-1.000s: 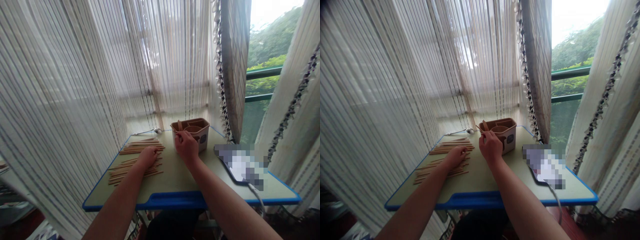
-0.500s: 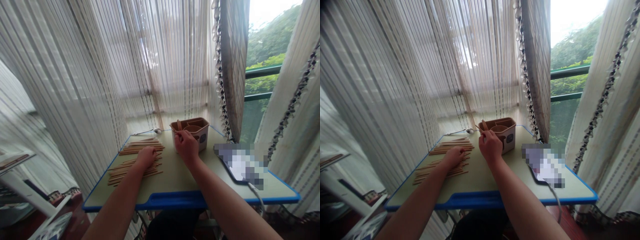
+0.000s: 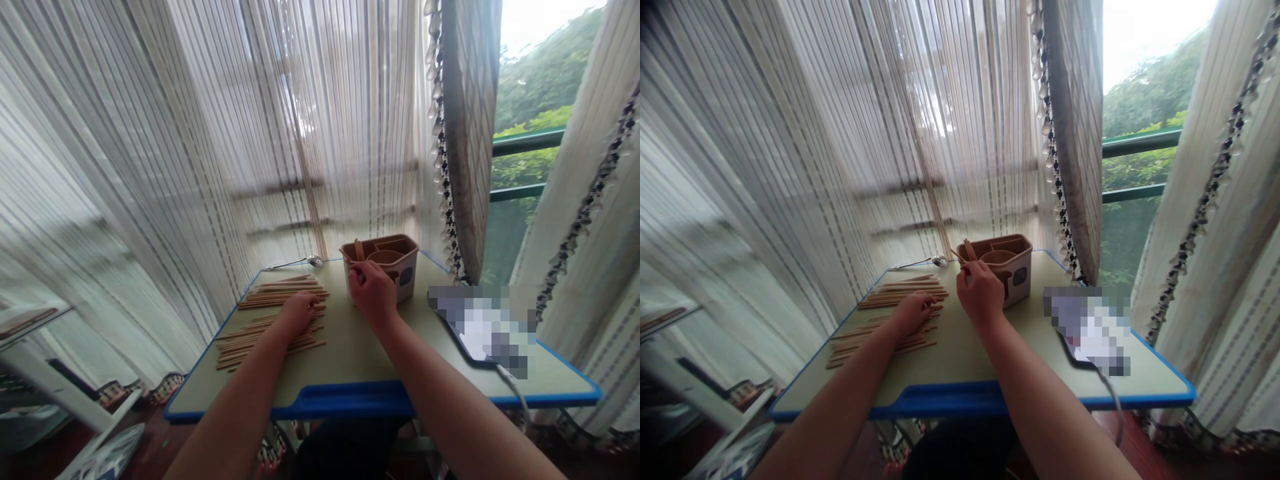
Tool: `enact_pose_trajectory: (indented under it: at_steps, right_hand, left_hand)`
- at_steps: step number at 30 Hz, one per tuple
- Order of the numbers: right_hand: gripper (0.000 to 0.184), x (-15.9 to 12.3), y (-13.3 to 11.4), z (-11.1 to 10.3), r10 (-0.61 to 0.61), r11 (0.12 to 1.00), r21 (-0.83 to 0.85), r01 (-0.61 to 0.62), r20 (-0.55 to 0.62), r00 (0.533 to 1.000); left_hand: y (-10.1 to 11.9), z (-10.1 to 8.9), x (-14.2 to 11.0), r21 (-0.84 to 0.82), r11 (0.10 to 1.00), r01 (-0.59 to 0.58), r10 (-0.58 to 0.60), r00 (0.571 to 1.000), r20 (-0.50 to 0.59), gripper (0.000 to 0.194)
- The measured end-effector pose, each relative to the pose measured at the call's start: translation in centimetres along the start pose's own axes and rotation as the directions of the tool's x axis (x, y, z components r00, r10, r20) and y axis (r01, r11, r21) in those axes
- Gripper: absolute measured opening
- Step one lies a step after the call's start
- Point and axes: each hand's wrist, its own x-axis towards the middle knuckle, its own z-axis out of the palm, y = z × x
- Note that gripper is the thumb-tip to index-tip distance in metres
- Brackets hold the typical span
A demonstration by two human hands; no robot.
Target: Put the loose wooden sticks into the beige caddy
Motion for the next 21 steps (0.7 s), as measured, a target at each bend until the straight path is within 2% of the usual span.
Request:
enact_pose_trajectory:
  at_steps: [7, 21]
  right_hand:
    - [0.018, 0.0, -0.3, 0.2, -0.009, 1.0, 0.007, 0.009, 0.027, 1.0]
    - [0.018, 0.3, -0.7, 2.0, -0.013, 1.0, -0.005, 0.014, 0.063, 0.998]
  left_hand:
    - [-0.2, 0.0, 0.1, 0.003, 1.0, -0.016, 0.016, 1.0, 0.015, 0.029]
    - [-2.0, 0.5, 1.0, -0.033, 0.998, -0.056, 0.057, 0.998, 0.028, 0.027]
